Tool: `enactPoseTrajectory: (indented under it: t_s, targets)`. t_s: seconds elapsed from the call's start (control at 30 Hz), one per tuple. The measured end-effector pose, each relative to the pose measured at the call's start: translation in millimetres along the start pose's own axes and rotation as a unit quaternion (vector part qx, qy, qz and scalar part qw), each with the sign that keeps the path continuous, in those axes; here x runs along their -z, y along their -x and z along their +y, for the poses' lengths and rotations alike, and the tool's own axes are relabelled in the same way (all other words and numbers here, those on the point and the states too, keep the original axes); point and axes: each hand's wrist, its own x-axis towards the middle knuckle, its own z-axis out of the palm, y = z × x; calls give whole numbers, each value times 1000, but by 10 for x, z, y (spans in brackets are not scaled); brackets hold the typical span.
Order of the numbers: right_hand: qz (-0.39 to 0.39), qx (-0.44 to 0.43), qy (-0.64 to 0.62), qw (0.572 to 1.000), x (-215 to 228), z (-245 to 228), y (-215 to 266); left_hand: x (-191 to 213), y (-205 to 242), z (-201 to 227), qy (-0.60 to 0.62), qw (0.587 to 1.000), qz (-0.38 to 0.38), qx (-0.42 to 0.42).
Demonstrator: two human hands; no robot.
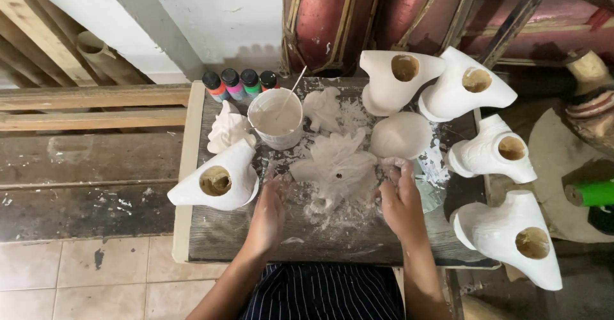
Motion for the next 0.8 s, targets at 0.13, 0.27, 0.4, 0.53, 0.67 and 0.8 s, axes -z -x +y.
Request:
enactPoseTrajectory:
  t_s: [0.13,0.27,0.4,0.53,0.67,0.8]
  targets:
    - [0,-1,-15,1000,50,378,-137,-167,47,195,39,999,-13,10]
    - [0,-18,-20,1000,110,620,-169,-272,90,390,-30,998,-52,10]
    - [-34,-11,-86,996,137,1166,-303,-352,189,490,-81,995,-55,20]
    - [-23,-29,-90,995,162,776,-195,-388,139,554,-83,995,-16,54]
    - [-45,-31,-136,989,211,726,-155,-348,83,342,-79,996,-40,-30]
    - [-67,-7,-154,986,277,897,-164,-297,42,217,-127,988,-40,-79]
